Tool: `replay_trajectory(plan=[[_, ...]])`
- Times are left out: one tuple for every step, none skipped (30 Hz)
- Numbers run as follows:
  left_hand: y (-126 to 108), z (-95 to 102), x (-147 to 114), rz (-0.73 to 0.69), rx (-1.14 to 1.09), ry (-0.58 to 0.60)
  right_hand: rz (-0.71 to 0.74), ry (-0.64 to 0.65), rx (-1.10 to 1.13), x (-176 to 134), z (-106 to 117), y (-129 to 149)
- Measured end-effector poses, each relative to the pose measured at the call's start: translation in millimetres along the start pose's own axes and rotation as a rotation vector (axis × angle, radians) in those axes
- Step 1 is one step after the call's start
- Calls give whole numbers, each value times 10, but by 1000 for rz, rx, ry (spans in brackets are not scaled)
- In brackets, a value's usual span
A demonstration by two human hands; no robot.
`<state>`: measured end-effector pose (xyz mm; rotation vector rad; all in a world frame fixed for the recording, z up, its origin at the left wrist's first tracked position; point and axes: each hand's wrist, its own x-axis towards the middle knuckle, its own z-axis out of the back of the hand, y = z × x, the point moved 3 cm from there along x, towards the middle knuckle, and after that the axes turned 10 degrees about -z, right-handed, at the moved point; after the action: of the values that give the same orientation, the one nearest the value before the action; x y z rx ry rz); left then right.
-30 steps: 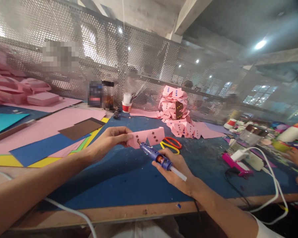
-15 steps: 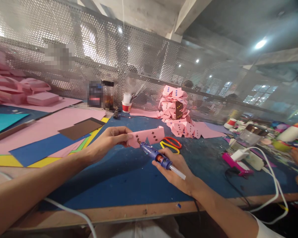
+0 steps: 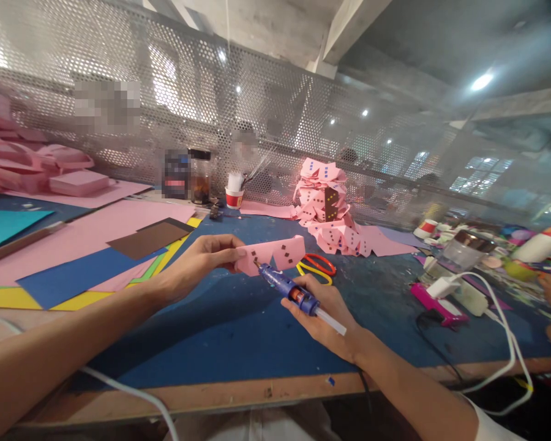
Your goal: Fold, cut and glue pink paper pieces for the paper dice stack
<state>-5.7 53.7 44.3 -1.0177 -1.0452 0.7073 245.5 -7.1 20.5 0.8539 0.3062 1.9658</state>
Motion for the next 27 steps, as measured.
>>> replay_trajectory(plan=[[1, -1, 0, 0, -4, 1, 6, 1, 0, 2, -1, 0], [2, -2, 0, 1, -7, 0, 10, 1, 0, 3, -2, -1], [1, -3, 0, 2, -10, -2, 12, -1, 1, 4, -2, -2], [0, -4, -1, 4, -12, -4, 12, 1, 2, 4, -3, -4], [-1, -4, -1, 5, -16, -4, 8, 5, 0, 4, -6, -6], [-1, -4, -2, 6, -20, -4, 3, 10, -3, 3, -9, -9], [0, -3, -3, 6, -24, -3, -1, 13, -5, 2, -12, -13], [4, -2, -4, 5, -26, 0, -5, 14, -7, 0, -14, -16], [8, 0, -4, 4, -28, 3, -9, 15, -9, -2, -16, -20], [14, 2, -3, 2, -29, 4, -14, 14, -10, -5, -18, -23], [19, 4, -2, -1, -29, 3, -16, 11, -10, -7, -17, -24], [25, 5, 0, -1, -30, 3, -19, 10, -10, -10, -15, -23], [29, 5, 3, -1, -31, 3, -21, 9, -8, -11, -11, -19], [32, 5, 6, -1, -30, 2, -25, 8, -6, -12, -5, -11], [34, 6, 8, 0, -29, 0, -30, 4, 0, -12, 4, 0], [36, 7, 11, 0, -27, -3, -36, -2, 8, -10, 17, 16], [37, 9, 13, 1, -23, -5, -41, -10, 21, -8, 31, 35], [38, 12, 14, 3, -19, -6, -47, -19, 35, -5, 46, 56], [39, 15, 14, 2, -17, -6, -52, -30, 50, -2, 61, 77], [41, 18, 13, 3, -15, -5, -58, -38, 65, 2, 73, 97], [43, 21, 11, 6, -14, -4, -62, -45, 78, 5, 84, 115], [46, 23, 10, 9, -13, -4, -66, -53, 88, 8, 92, 129], [48, 25, 8, 10, -13, -5, -71, -60, 93, 11, 98, 137], [49, 26, 8, 11, -12, -7, -75, -63, 95, 13, 100, 141], [50, 27, 8, 10, -12, -9, -79, -63, 93, 14, 101, 140], [50, 27, 10, 9, -12, -10, -81, -61, 90, 14, 99, 135], [49, 27, 12, 8, -13, -10, -81, -56, 86, 13, 96, 128]])
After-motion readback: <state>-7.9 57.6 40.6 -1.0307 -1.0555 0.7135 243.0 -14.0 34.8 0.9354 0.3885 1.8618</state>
